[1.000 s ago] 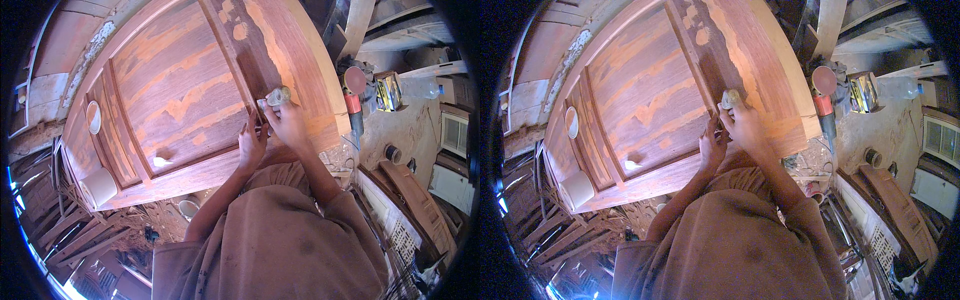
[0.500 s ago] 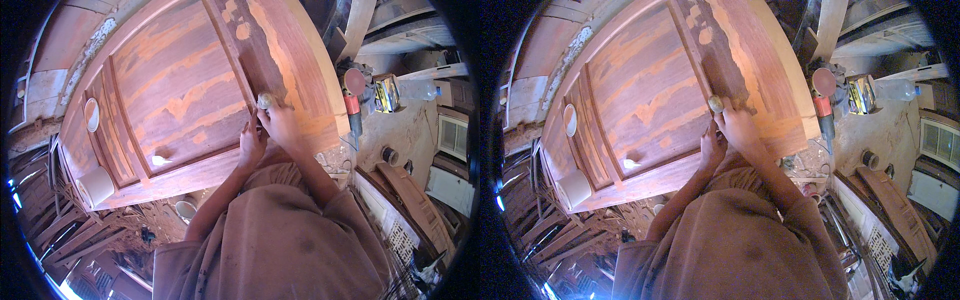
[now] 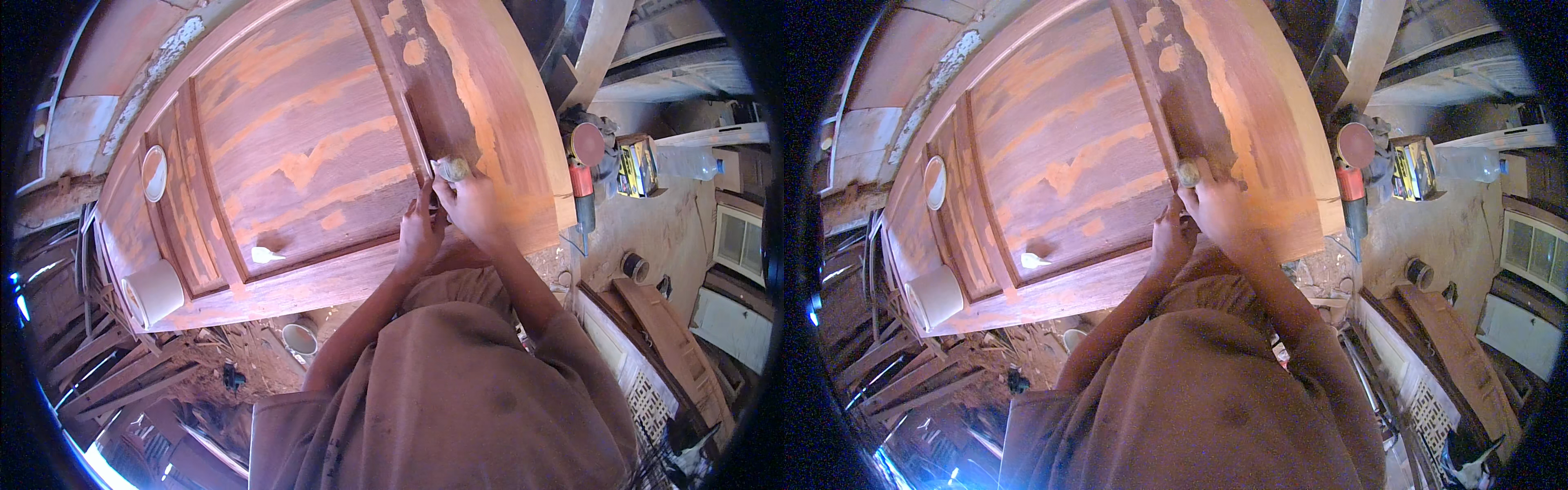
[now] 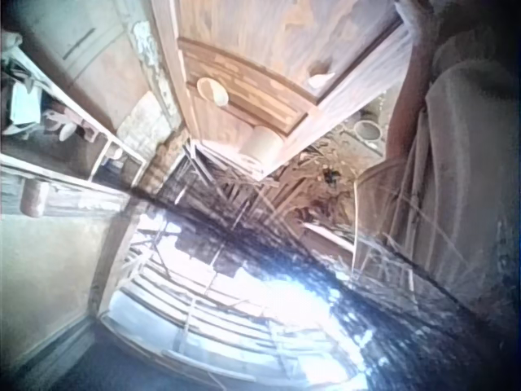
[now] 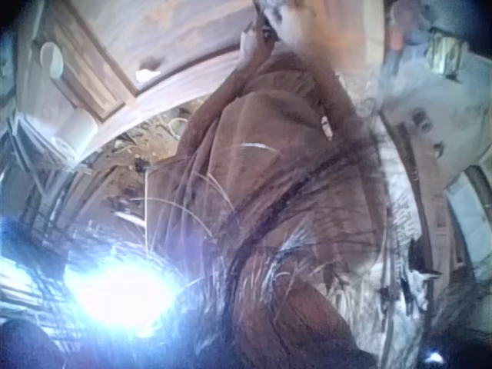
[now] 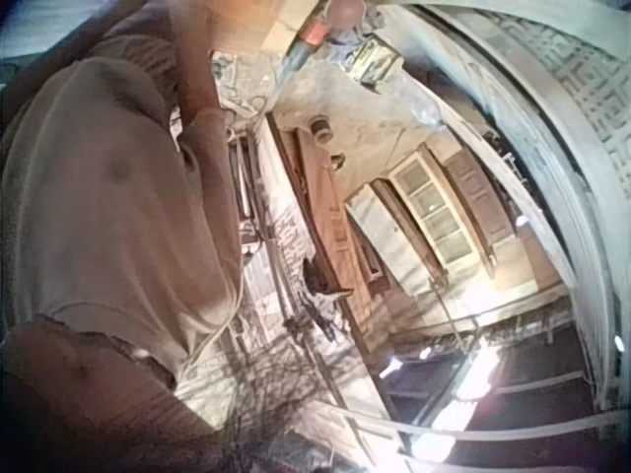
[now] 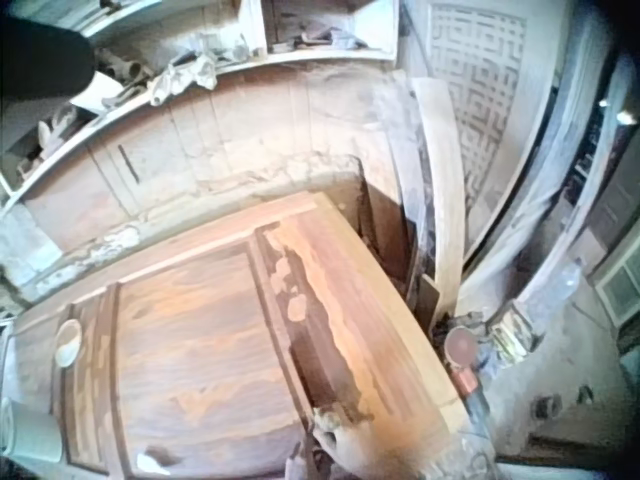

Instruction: The person fills gaps and applies wood filler to a wooden door using a putty knife and a cloth, then applies adhesive from a tube to a wooden strip and presses it into a groove on the door.

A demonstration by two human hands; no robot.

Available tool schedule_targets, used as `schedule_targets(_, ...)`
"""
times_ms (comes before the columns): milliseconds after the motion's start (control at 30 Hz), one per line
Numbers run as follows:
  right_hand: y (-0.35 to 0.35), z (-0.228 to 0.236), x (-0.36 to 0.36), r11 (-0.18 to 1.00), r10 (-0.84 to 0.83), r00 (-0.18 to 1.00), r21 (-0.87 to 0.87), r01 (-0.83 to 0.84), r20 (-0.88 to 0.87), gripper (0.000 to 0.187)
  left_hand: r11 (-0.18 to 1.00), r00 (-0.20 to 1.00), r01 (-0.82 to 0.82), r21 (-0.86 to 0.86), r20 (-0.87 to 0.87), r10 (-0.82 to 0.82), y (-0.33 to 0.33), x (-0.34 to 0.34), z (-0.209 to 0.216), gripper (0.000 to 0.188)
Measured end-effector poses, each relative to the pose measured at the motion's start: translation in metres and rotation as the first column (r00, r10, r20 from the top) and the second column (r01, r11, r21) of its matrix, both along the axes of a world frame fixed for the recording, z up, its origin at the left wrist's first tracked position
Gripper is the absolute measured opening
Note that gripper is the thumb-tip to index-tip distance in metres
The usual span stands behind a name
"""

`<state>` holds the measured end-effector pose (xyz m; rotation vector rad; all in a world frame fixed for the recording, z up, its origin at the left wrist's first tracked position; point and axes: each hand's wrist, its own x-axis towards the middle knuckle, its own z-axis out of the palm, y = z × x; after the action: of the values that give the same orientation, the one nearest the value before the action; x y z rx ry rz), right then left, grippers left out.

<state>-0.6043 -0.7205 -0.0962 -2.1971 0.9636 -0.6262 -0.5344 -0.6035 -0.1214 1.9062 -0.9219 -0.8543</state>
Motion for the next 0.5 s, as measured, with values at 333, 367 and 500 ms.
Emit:
schedule_targets(333,0.009,-0.002,-0.003,1.000,0.017,0.999,-0.018,-0.017,-0.028,0.019,0.996,0.991,-0.004,-0.086,0.133,0.015,-0.002,0.000,0.003,0.067)
schedule_targets(367,0.012,-0.001,-0.004,1.000,-0.004,1.000,-0.027,0.004,0.005,0.020,0.991,0.983,0.007,-0.132,0.181,0.017,-0.002,-0.002,0.003,0.068)
schedule_targets(500,0.011,0.008,-0.006,0.993,0.074,0.985,0.108,-0.057,-0.158,0.032,1.000,0.995,0.003,-0.018,0.095,-0.001,0.001,-0.001,0.007,0.069)
